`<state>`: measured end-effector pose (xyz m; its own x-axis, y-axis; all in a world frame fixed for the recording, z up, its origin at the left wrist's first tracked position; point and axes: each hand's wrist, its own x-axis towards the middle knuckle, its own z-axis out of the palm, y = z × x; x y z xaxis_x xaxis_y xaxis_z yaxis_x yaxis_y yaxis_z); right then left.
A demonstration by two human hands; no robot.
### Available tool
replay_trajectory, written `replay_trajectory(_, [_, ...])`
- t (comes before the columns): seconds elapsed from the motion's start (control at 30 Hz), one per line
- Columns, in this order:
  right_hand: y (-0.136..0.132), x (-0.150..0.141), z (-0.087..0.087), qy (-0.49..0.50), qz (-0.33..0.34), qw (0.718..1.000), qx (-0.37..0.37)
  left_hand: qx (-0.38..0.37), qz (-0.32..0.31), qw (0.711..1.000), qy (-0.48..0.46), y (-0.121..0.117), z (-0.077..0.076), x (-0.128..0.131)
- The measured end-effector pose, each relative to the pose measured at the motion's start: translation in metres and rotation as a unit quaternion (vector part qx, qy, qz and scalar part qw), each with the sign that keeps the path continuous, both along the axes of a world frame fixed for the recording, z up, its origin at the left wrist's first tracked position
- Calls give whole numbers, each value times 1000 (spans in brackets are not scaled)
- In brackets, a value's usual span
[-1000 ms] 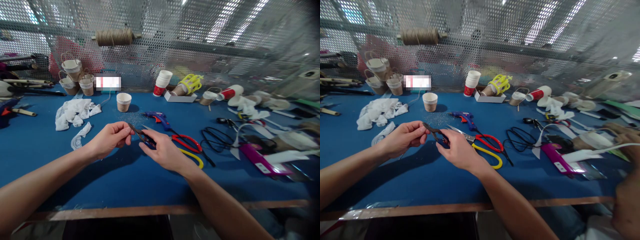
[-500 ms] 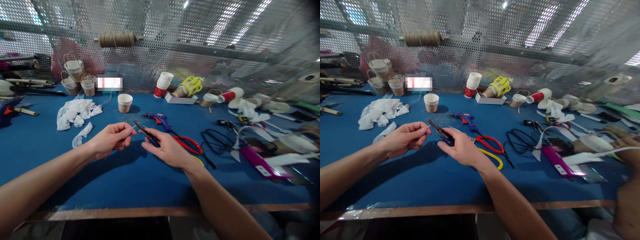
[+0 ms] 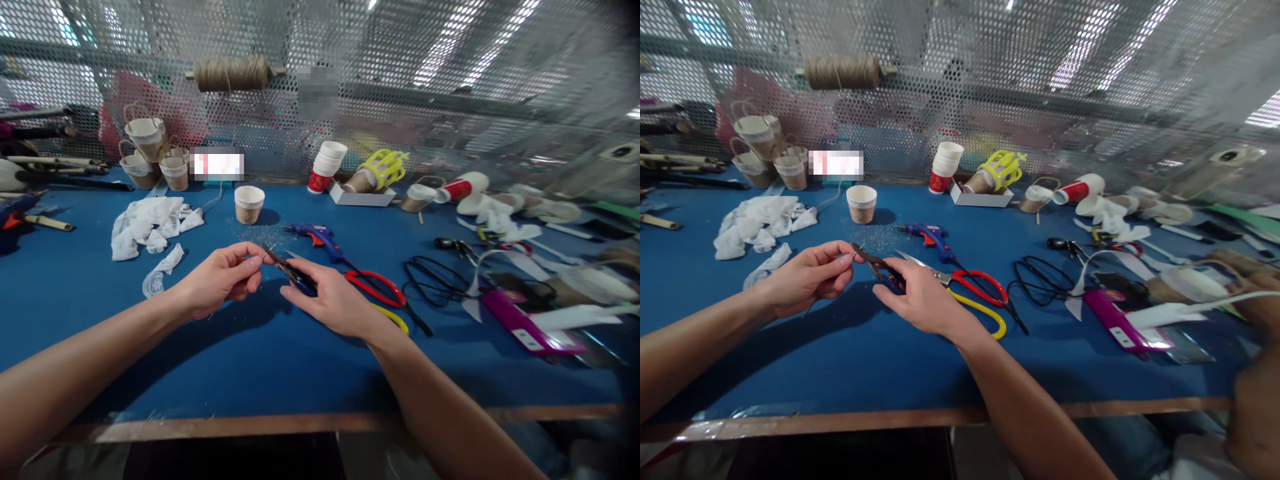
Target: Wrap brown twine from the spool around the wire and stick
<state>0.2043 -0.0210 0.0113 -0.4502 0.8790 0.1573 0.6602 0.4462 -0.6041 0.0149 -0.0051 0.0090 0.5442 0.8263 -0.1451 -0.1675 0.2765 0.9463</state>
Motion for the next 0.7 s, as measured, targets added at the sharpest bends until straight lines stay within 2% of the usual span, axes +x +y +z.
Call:
replay_trajectory(0.23, [-1,-1,-1,-12,-14,1000,17,-3,2,1000,3,1,-3,2])
replay_trajectory(0.7, [0,-2,-1,-3,-1,1000,-8,-34,-3,998,-48,-1,-8,1])
